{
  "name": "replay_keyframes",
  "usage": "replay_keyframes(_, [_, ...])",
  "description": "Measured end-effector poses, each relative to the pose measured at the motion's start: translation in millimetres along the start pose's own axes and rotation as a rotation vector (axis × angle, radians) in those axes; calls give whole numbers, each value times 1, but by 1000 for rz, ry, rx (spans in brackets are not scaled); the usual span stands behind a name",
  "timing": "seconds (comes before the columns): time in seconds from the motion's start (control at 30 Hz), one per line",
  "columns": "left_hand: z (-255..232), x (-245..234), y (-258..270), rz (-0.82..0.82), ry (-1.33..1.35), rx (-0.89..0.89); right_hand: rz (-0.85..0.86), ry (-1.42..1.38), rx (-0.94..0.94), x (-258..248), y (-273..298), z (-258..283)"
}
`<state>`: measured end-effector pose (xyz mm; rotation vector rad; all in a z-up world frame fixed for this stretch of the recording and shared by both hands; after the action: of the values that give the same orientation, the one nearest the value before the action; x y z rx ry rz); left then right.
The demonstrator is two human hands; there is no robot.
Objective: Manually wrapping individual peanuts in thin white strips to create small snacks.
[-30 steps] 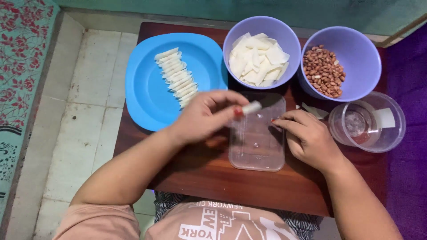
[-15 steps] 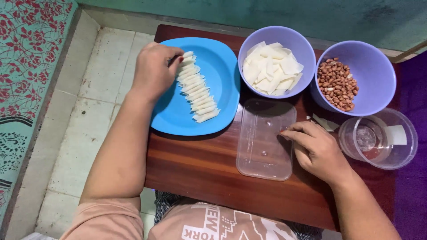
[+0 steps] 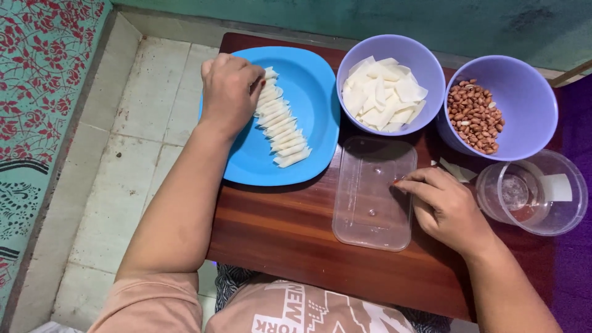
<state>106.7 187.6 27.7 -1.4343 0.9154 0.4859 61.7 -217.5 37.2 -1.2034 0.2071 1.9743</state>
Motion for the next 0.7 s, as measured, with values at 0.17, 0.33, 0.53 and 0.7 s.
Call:
replay_keyframes(0.17, [-3,-12,-5,49,18,-74,24,10,14,0,1,-1])
replay_keyframes(0.33, [8,-22,-4,122,54,-121,17,1,1,0,0,0])
replay_keyframes(0.53, [10,-10,-5,187,37,-79,15,5,8,0,0,-2])
replay_keyframes(0.7, [6,0,-9,214,-5,-69,10,11,5,0,1,-3])
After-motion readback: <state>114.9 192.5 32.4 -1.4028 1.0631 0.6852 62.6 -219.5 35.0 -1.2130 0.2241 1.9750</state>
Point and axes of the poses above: each hand's wrist, its own y-axis away from the middle knuckle, its own x-axis out of the palm, z = x × y, the point moved 1 cm from there along -y, towards the middle knuckle, and after that the axes turned 2 degrees about z, right-handed, at the moved point
